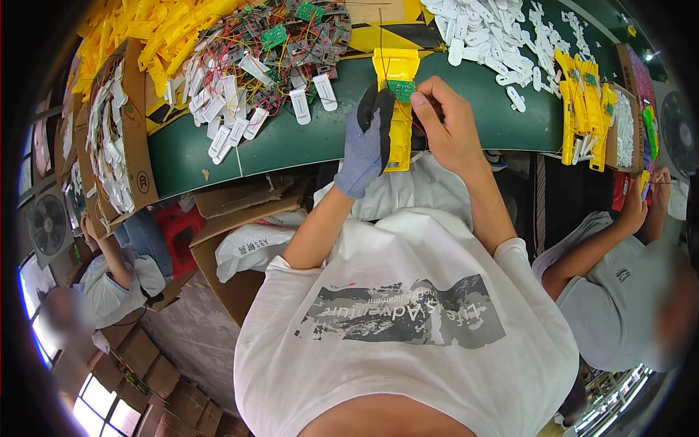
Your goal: Assembling components into yellow electronic device housings on a factory production line.
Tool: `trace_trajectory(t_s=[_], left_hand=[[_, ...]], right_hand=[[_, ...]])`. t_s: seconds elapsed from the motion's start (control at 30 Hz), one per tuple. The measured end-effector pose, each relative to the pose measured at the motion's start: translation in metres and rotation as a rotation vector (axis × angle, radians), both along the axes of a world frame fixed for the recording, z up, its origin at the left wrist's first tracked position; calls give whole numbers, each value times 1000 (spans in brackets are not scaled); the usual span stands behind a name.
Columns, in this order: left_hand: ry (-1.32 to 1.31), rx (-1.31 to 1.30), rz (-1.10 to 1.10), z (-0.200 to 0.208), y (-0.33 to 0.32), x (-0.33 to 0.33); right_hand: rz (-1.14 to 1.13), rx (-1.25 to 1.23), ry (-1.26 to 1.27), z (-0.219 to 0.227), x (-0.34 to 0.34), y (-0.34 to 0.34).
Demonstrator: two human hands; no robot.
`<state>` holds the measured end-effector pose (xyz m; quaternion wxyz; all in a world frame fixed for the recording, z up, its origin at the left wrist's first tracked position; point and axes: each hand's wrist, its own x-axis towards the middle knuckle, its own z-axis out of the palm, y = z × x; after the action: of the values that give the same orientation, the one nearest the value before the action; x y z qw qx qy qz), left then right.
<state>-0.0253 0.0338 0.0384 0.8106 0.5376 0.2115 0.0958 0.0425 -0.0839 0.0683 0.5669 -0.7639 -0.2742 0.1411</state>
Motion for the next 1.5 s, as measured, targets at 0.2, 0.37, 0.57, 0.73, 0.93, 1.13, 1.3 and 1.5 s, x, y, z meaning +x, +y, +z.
trace_trajectory(t_s=[0.2, 0.37, 0.57, 0.73, 0.93, 1.13, 1.3, 1.5], left_hand=[[-46, -115, -25, -7, 3, -4], [-34, -126, 1, -2, 0, -5], [-56, 85, -40, -7, 2, -4], [-97, -23, 12, -5, -1, -3], [-141, -61, -1, -5, -6, -4], [-115, -282, -57, 4, 0, -4], [-25, -276, -99, 12, -3, 7], [-66, -345, -15, 5, -4, 13]], right_hand=[[13, 159, 221, -17, -5, 4], [-18, 162, 186, -19, -9, 7], [-40, 157, 145, -21, -7, 8], [-17, 167, 200, -20, -8, 7], [-31, 205, 188, -17, -6, 3], [42, -5, -29, -1, 15, -14], [-422, -666, -425, 9, 58, -15], [-509, -765, -663, -15, 64, -10]])
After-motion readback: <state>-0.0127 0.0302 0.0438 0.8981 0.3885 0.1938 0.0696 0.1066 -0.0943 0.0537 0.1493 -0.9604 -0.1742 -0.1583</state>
